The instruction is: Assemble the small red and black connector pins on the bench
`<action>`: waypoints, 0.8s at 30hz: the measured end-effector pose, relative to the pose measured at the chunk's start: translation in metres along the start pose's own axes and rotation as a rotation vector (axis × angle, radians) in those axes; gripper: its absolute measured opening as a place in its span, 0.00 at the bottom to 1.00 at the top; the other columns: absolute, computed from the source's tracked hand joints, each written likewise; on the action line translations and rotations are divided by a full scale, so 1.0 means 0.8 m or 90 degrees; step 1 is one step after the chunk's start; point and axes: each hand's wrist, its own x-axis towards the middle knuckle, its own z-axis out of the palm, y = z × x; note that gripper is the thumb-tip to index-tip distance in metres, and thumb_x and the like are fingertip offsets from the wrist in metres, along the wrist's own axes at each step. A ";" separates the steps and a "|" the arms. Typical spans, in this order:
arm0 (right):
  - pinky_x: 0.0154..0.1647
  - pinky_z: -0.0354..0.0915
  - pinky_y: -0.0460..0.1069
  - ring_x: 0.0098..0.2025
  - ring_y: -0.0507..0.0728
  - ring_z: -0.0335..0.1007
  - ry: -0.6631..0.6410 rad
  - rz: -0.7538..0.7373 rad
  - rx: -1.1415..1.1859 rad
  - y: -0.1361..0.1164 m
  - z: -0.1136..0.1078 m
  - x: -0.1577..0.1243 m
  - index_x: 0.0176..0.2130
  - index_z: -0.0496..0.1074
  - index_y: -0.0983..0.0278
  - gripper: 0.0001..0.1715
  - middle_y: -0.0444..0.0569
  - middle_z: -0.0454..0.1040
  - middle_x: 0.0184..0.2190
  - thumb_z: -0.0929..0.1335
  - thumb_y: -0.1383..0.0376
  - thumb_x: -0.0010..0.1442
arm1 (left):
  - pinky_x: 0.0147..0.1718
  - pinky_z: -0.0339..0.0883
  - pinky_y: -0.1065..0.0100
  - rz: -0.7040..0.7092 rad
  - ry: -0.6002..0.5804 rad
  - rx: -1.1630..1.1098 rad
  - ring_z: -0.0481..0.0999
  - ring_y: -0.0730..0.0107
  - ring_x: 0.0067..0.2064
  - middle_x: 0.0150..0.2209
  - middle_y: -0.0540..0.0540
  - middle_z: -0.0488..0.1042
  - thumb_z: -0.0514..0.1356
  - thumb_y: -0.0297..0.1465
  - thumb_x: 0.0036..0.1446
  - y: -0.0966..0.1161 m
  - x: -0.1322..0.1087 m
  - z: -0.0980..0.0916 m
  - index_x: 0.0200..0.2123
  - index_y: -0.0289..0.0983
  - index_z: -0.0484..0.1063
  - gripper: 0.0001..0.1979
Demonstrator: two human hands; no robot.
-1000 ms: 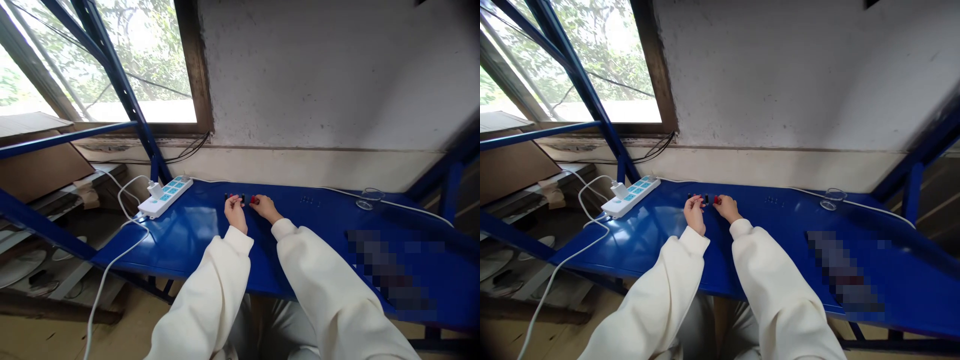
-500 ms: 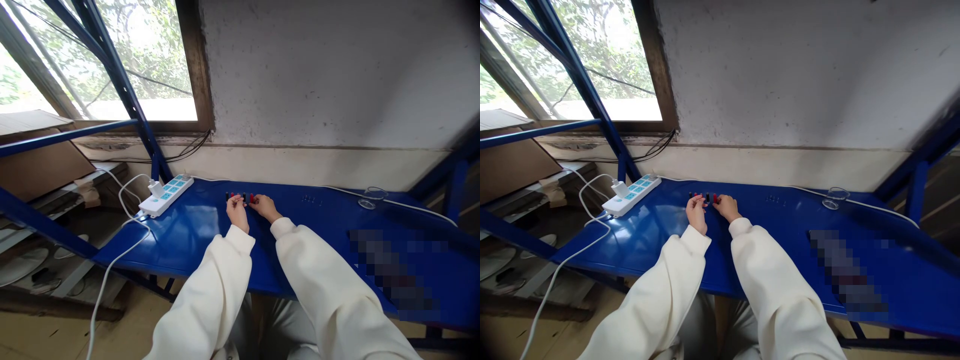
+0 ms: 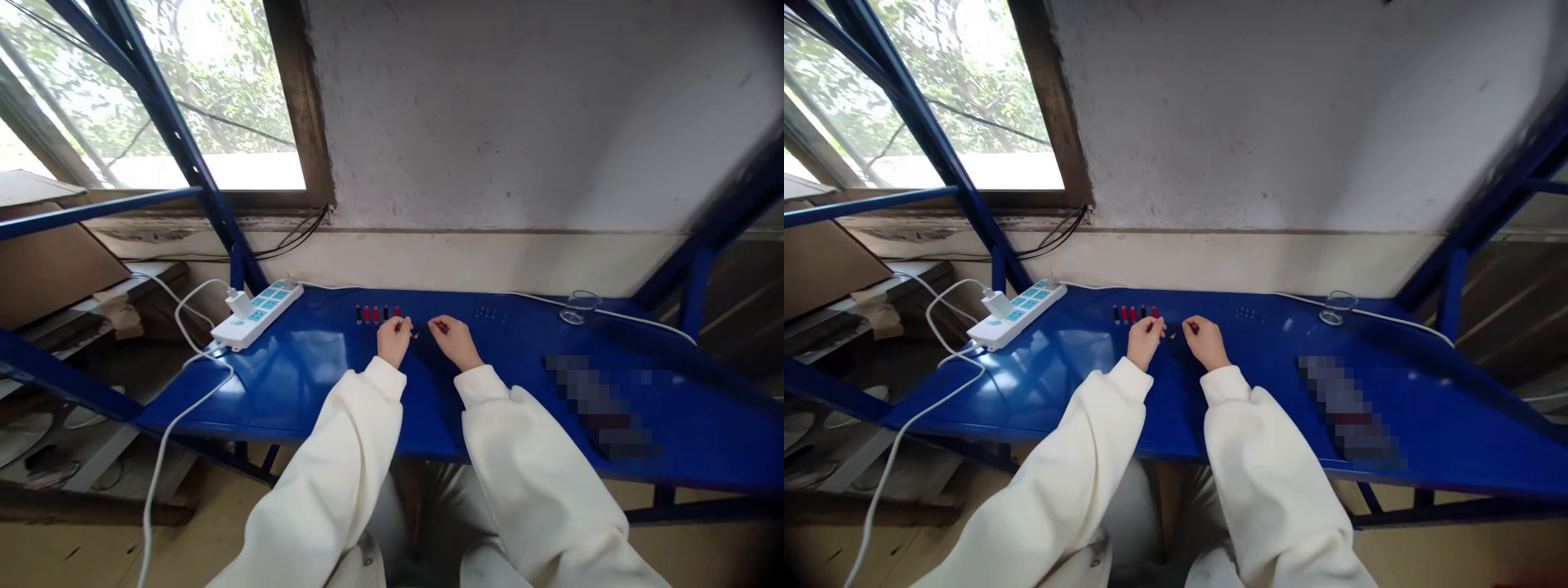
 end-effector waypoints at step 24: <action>0.28 0.57 0.45 0.25 0.52 0.64 -0.014 -0.068 -0.065 0.013 0.007 -0.004 0.29 0.71 0.63 0.11 0.45 0.72 0.23 0.61 0.63 0.53 | 0.24 0.58 0.73 0.036 0.015 0.074 0.65 0.76 0.22 0.18 0.50 0.67 0.52 0.36 0.51 -0.004 -0.001 0.003 0.20 0.35 0.67 0.14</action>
